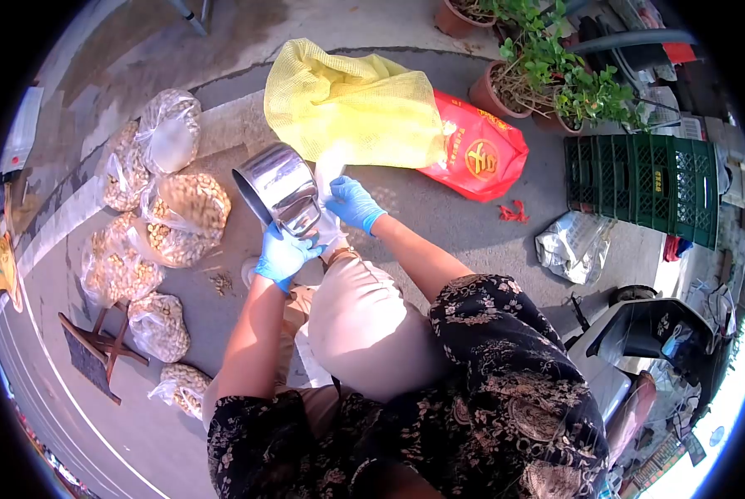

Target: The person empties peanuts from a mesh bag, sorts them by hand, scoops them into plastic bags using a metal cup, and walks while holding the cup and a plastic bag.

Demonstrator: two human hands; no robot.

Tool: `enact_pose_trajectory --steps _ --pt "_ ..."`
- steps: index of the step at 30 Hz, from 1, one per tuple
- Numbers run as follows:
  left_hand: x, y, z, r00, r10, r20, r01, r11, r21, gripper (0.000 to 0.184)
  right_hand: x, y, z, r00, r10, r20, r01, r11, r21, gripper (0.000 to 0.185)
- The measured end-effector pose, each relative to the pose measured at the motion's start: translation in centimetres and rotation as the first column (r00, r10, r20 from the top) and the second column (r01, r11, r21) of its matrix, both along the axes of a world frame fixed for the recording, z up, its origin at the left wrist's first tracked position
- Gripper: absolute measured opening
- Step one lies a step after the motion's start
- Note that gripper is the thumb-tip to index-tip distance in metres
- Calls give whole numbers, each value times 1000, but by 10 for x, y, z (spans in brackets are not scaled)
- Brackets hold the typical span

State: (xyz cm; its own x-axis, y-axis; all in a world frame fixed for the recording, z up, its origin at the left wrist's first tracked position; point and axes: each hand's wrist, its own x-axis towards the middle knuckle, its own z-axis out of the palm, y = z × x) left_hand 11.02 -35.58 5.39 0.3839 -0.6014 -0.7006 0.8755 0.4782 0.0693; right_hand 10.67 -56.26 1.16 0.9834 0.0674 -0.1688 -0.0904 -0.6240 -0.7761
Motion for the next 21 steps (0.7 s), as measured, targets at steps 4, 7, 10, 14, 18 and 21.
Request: enact_pose_trajectory --steps 4,7,10,14,18,21 --pt "4 -1 8 937 112 332 -101 994 -53 37 -5 40 44 910 412 45 -374 769 519 14" --pt "11 8 11 949 304 84 -302 953 -27 32 18 24 57 919 382 97 -392 913 114 26" --pt "8 30 -11 894 375 245 -394 919 29 32 36 -1 76 951 -81 299 216 867 -450 67" --pt "15 52 36 902 335 272 -362 931 55 34 38 -78 -9 960 -202 192 249 310 -917 83" --pt "14 89 89 900 373 227 -412 898 156 37 60 -139 -53 625 -687 -371 638 723 -264 45" --pt "4 110 123 871 353 341 -434 879 198 36 81 -81 -10 717 -517 -468 690 425 586 28"
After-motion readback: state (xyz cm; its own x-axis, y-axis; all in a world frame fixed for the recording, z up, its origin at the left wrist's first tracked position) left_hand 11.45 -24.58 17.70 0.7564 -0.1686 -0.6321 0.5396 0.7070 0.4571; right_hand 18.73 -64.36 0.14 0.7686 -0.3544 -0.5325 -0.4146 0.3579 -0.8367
